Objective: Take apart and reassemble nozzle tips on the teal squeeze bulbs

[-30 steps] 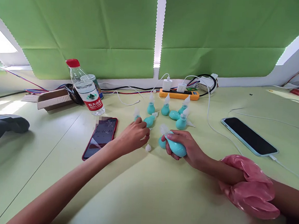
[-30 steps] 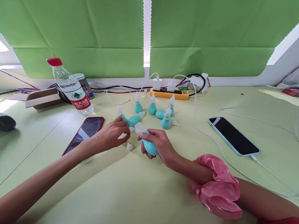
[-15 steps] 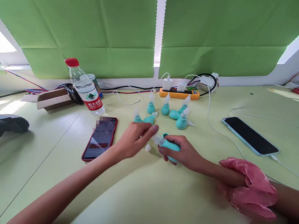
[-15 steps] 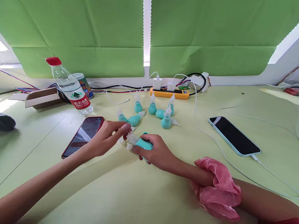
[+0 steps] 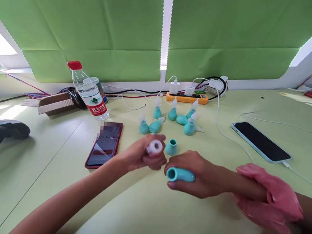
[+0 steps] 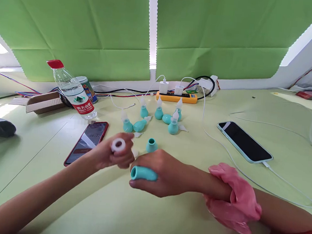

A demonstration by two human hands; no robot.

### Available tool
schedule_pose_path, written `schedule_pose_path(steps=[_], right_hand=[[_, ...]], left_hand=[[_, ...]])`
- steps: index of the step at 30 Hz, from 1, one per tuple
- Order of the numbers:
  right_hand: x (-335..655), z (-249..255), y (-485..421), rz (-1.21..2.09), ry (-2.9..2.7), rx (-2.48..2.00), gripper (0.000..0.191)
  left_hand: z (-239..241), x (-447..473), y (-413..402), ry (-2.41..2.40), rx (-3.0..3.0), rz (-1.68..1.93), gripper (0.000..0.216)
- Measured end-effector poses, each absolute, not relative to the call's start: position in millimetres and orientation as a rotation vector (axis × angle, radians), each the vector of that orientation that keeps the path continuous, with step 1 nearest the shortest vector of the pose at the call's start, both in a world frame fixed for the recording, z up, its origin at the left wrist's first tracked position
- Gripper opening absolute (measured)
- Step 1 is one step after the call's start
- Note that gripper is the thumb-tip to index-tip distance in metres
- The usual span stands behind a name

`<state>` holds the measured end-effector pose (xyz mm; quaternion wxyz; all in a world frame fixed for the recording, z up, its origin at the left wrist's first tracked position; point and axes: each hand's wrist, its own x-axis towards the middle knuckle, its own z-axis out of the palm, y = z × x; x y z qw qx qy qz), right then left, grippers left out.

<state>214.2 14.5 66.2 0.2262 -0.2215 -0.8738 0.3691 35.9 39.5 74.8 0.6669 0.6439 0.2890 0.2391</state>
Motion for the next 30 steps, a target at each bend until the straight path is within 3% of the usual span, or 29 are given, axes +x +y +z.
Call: schedule_pose_path(steps=[5, 8, 12, 19, 23, 26, 28, 30], right_hand=[[218.7, 69.6, 20.3, 0.736, -2.418, -0.654, 0.012], [224.5, 72.2, 31.5, 0.698, -2.33, -0.802, 0.016], [231.2, 74.9, 47.8, 0.551, -2.308, -1.018, 0.022], [237.5, 78.7, 65.8, 0.28, -2.424, -1.365, 0.021], [242.6, 76.0, 73.6, 0.242, -2.483, -1.51, 0.024], [245.4, 70.4, 78.9, 0.289, -2.55, -1.547, 0.024], [246.3, 67.3, 81.4, 0.328, -2.585, -1.523, 0.024], [246.3, 66.0, 82.4, 0.353, -2.606, -1.493, 0.025]], left_hand=[[73.8, 26.8, 51.6, 1.208, 2.036, 0.758, 0.043], [60.9, 25.0, 57.4, 1.514, 2.603, 0.492, 0.03], [44.4, 23.9, 65.2, 1.568, 2.788, 0.205, 0.024], [37.8, 20.6, 71.9, 1.521, 2.8, 0.272, 0.019], [39.9, 15.6, 72.5, 1.553, 2.794, 0.484, 0.019], [43.5, 9.6, 75.7, 1.622, 2.718, 1.055, 0.018], [44.7, 5.9, 79.6, 1.59, 2.636, 1.334, 0.031], [43.2, 2.6, 84.5, 1.545, 2.571, 1.306, 0.048]])
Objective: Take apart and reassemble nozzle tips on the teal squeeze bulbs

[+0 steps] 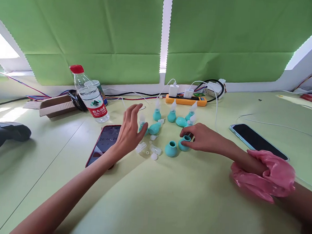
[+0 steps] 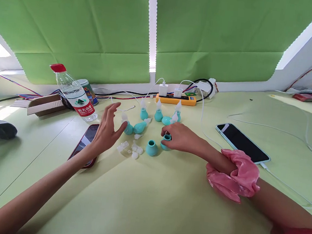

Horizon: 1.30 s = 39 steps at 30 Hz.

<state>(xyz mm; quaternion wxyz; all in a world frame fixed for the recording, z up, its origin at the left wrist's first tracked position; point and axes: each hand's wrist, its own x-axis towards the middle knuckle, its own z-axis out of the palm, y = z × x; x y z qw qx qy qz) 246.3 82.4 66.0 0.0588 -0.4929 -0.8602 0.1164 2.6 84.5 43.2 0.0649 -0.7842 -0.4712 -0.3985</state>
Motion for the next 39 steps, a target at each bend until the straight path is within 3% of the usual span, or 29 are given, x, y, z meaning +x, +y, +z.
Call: schedule_pose_path(steps=[2, 8, 13, 17, 20, 23, 26, 30, 35, 39], right_hand=[[245.5, 66.6, 81.7, 0.342, -2.613, -1.489, 0.026], [240.1, 71.2, 72.7, 0.129, -2.537, -1.562, 0.027], [229.9, 72.4, 48.6, 0.137, -2.138, -1.041, 0.029], [220.3, 78.5, 24.2, 0.816, -1.921, -0.881, 0.043], [215.0, 80.1, 18.9, 1.549, -1.652, -0.878, 0.04], [210.9, 76.6, 22.8, 1.947, -1.327, -0.885, 0.042], [208.2, 69.8, 26.7, 2.023, -1.221, -0.888, 0.035], [207.6, 61.9, 29.0, 1.868, -1.376, -0.923, 0.026], [208.3, 61.1, 29.7, 1.637, -1.508, -1.083, 0.028], [208.3, 61.3, 29.1, 1.708, -1.359, -0.976, 0.024]], left_hand=[[39.1, -0.5, 89.8, -1.539, -2.524, -1.184, 0.053], [34.1, -5.8, 97.0, -1.839, -2.614, -1.351, 0.024], [65.2, 3.4, 77.1, -1.754, -2.413, -1.99, 0.024], [93.3, 19.2, 46.8, -1.751, -2.669, -2.515, 0.018], [99.8, 29.2, 29.8, -1.853, -2.936, -2.584, 0.019], [97.5, 33.8, 25.0, -1.993, -2.941, -2.531, 0.024], [93.8, 35.6, 27.1, -2.035, -2.85, -2.455, 0.022], [86.3, 36.6, 30.4, -1.991, -2.736, -2.14, 0.021], [71.0, 26.1, 46.6, -1.568, -2.428, -1.771, 0.014], [56.1, 16.3, 65.3, -1.636, -2.658, -1.049, 0.014]])
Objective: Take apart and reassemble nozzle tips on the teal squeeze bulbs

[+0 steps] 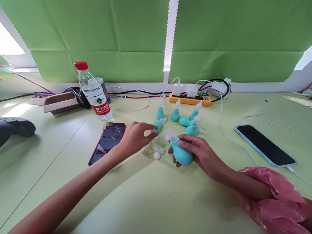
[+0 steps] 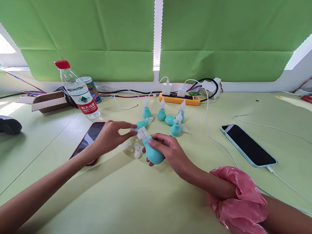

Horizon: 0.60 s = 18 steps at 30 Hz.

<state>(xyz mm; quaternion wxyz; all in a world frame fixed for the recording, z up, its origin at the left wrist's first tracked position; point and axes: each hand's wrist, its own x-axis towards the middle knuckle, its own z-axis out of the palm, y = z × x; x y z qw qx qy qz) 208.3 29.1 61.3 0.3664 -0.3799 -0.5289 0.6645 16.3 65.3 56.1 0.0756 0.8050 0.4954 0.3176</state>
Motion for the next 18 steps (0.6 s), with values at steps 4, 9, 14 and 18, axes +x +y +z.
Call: schedule_pose_path(steps=[4, 9, 14, 18], right_hand=[[207.8, 59.7, 29.3, 1.863, -1.216, -0.866, 0.02], [206.1, 57.5, 29.4, 1.949, -1.258, -0.816, 0.018], [205.1, 56.8, 27.5, 1.917, -1.294, -0.763, 0.019], [205.5, 58.3, 24.3, 1.908, -1.306, -0.734, 0.022]], left_hand=[[40.1, 14.9, 75.0, 1.478, 2.496, 0.615, 0.019], [47.1, 19.8, 66.5, 1.421, 2.493, 0.812, 0.023], [69.4, 29.6, 41.1, 1.017, 2.353, 1.36, 0.013], [72.3, 33.4, 34.4, 0.82, 2.389, 1.552, 0.012]])
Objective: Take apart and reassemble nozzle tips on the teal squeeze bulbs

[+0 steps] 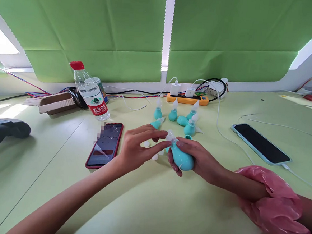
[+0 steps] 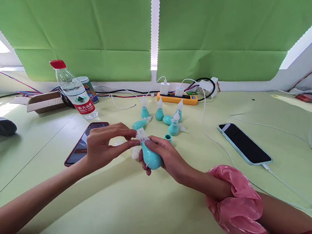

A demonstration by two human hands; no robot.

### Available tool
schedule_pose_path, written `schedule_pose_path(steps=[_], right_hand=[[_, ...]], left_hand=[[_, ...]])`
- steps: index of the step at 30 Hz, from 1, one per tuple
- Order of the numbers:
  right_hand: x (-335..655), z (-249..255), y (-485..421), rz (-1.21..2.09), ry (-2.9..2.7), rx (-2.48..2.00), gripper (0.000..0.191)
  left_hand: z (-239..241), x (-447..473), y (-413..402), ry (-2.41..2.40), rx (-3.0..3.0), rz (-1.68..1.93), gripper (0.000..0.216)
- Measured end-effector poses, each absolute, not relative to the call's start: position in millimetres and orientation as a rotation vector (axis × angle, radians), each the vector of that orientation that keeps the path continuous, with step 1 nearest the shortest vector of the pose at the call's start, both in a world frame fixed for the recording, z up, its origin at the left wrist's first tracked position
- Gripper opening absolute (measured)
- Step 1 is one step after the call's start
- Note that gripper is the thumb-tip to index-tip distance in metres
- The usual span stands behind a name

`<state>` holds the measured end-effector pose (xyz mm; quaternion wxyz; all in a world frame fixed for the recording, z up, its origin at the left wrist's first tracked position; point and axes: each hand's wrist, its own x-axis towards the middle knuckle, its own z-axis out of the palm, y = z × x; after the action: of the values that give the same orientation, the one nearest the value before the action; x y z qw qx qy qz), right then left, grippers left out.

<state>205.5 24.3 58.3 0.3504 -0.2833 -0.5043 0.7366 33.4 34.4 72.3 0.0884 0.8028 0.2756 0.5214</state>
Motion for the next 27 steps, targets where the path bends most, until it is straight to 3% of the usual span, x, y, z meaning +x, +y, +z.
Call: schedule_pose_path(steps=[9, 19, 27], right_hand=[[209.0, 58.7, 24.8, 1.862, -1.366, -0.814, 0.024], [207.9, 62.0, 23.3, 1.953, -1.242, -0.741, 0.025], [206.6, 59.9, 24.1, 1.946, -1.239, -0.749, 0.025]], left_hand=[[75.1, 27.7, 41.2, 0.635, 2.654, 1.429, 0.01], [72.6, 29.5, 37.1, 0.84, 2.441, 1.701, 0.011], [71.0, 30.7, 35.4, 0.781, 2.887, 1.624, 0.012]])
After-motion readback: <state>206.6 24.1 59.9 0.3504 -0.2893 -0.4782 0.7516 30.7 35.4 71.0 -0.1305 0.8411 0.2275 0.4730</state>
